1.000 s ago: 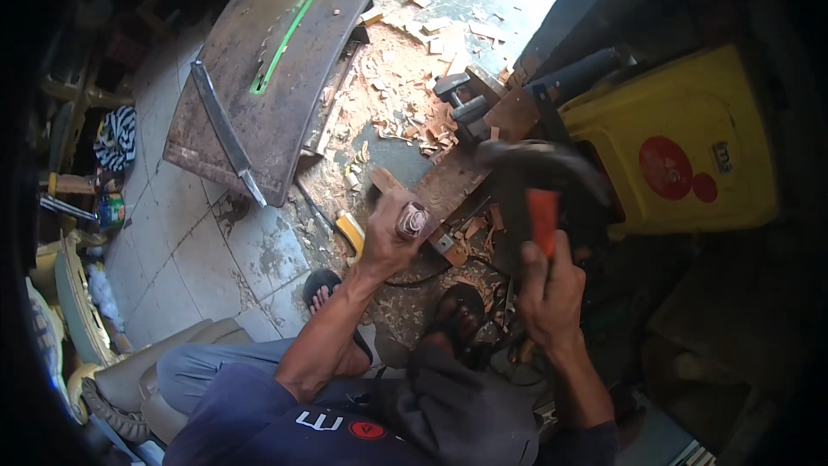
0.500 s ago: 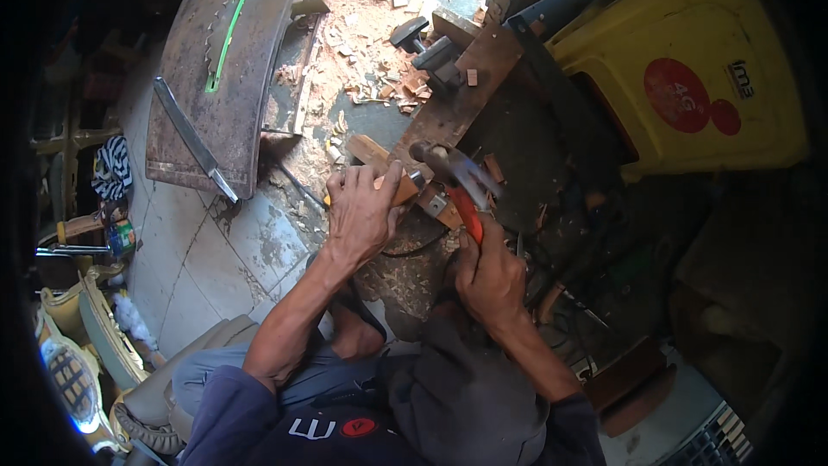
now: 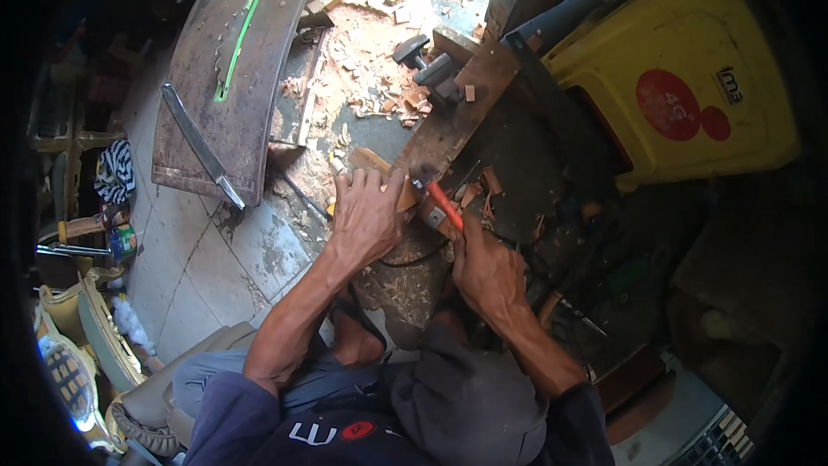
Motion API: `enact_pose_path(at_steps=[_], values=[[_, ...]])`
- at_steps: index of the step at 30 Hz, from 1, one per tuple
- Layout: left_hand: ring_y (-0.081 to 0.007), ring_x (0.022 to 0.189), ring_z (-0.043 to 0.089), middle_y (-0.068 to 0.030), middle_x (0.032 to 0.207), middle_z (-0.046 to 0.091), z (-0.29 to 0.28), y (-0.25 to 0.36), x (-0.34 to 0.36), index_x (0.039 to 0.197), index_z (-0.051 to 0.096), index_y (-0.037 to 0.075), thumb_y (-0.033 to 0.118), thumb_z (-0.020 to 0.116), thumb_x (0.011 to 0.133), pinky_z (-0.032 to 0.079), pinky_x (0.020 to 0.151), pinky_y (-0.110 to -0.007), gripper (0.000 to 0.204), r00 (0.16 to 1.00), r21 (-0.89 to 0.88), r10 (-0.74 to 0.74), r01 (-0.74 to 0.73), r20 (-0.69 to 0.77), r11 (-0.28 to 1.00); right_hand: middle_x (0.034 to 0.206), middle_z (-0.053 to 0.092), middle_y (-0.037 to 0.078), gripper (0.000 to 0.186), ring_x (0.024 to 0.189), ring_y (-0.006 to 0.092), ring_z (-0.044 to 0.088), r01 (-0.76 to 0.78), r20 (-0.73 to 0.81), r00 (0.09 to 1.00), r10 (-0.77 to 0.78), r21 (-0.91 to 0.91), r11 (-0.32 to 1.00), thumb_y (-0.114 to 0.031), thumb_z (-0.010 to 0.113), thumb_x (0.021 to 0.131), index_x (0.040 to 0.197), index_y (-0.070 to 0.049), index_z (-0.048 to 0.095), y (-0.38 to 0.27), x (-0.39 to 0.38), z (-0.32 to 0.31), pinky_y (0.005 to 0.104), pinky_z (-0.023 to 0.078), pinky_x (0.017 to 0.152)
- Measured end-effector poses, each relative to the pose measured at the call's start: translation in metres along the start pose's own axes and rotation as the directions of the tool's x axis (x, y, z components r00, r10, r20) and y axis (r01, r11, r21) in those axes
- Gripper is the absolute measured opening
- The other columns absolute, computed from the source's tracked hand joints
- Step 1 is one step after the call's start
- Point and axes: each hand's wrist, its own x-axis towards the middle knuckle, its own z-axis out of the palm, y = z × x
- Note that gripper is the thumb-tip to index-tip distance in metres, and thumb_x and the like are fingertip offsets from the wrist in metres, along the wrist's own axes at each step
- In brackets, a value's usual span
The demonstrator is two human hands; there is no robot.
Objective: The person hammers a metal ring onto a wooden piece and then shapes the wood using an angle grinder.
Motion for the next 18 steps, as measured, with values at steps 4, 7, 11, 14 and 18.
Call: enact_pose_path(at_steps=[4,7,11,14,18], values=[[-0.0335,0.103,0.057,-0.0177,0.103,0.061,0.000,0.007,-0.001,0.132,0.058,0.004,0.027,0.079,0.082,0.037,0.091,-0.049,0.059,0.999,0.043,0.001,-0.003,0.034,0.999,0.079,0.069,0.028,0.021,0.074,0.0516,0.068,-0.100,0.037,0.994,0.100,-0.005,0.995,-0.021,0.059,0.103,0.115,-0.005,0.054,-0.005,-0.006,0.003,0.0616,0.052,0.063],[-0.0333,0.103,0.057,-0.0176,0.103,0.061,0.002,0.009,-0.003,0.130,0.059,0.004,0.025,0.078,0.082,0.037,0.091,-0.049,0.056,1.000,0.047,0.011,-0.011,-0.009,0.999,0.079,0.068,0.030,0.023,0.076,0.0526,0.067,-0.125,0.107,0.986,0.126,-0.018,0.992,-0.022,0.057,0.105,0.121,-0.005,0.053,0.004,-0.004,-0.007,0.0625,0.050,0.064],[-0.0332,0.104,0.056,-0.0172,0.105,0.060,0.001,0.008,-0.006,0.130,0.058,0.005,0.023,0.077,0.082,0.037,0.091,-0.049,0.055,0.999,0.046,0.014,-0.012,-0.047,0.999,0.078,0.067,0.030,0.025,0.077,0.0533,0.067,-0.080,-0.163,0.977,0.136,0.310,0.947,-0.022,0.056,0.105,0.124,-0.006,0.053,-0.002,-0.003,0.003,0.0633,0.049,0.064],[-0.0328,0.106,0.056,-0.0167,0.108,0.059,0.006,0.008,-0.014,0.134,0.056,0.006,0.023,0.077,0.082,0.036,0.092,-0.050,0.058,1.000,0.009,-0.006,0.006,-0.017,1.000,0.075,0.066,0.030,0.027,0.074,0.0532,0.067,-0.157,0.190,0.968,0.161,-0.037,0.987,-0.022,0.058,0.105,0.125,-0.005,0.053,0.005,-0.006,0.004,0.0619,0.049,0.062],[-0.0319,0.106,0.056,-0.0160,0.109,0.059,0.006,0.008,-0.022,0.139,0.054,0.007,0.024,0.078,0.082,0.035,0.093,-0.050,0.064,1.000,-0.017,-0.008,0.007,-0.020,1.000,0.070,0.064,0.030,0.028,0.070,0.0536,0.066,0.013,-0.052,0.999,-0.006,0.130,0.991,-0.023,0.058,0.105,0.127,-0.006,0.053,0.005,-0.012,0.000,0.0610,0.048,0.060]])
